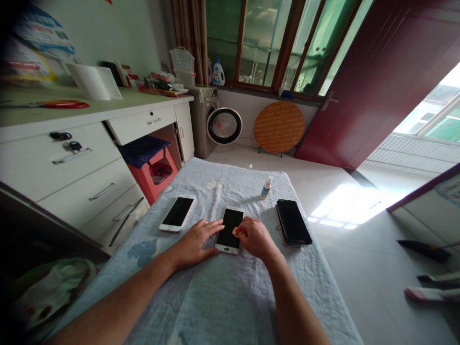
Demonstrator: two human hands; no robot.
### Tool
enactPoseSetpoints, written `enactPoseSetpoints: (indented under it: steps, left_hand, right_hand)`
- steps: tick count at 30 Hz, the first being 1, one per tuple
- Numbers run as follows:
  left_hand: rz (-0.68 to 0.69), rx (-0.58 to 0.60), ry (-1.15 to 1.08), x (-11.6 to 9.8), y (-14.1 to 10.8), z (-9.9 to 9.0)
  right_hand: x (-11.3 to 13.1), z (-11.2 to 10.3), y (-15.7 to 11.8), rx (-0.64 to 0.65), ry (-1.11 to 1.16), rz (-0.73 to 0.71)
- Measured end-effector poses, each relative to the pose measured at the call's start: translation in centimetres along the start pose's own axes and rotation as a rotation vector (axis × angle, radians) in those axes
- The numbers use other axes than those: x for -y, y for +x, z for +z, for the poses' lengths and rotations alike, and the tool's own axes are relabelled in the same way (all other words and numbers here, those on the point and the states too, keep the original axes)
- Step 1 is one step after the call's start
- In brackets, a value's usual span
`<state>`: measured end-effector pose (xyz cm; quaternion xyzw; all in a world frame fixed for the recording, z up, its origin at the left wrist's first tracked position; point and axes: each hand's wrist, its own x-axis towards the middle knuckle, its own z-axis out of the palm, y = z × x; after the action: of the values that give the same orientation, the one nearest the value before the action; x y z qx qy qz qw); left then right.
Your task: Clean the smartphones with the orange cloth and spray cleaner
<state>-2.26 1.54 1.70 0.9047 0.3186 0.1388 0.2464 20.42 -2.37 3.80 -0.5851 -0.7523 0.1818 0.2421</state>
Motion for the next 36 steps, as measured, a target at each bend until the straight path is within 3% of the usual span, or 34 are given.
enactPoseSetpoints:
  steps: [8, 19, 36]
  left_hand:
    - [0.011, -0.016, -0.003, 0.3, -0.1, 0.3]
    - [0.002, -0.006, 0.001, -0.1, 0.0, 0.0]
    - [0.01, -0.011, 0.001, 0.1, 0.0, 0.0]
  right_hand:
    - [0.7, -1.1, -0.2, 0.158, 0.083, 0.072]
    - [-1.4, 1.1, 0.4, -0.135, 0.065, 0.024]
    - [-2.6, 2.9, 2.3, -0.281, -0.023, 0.023]
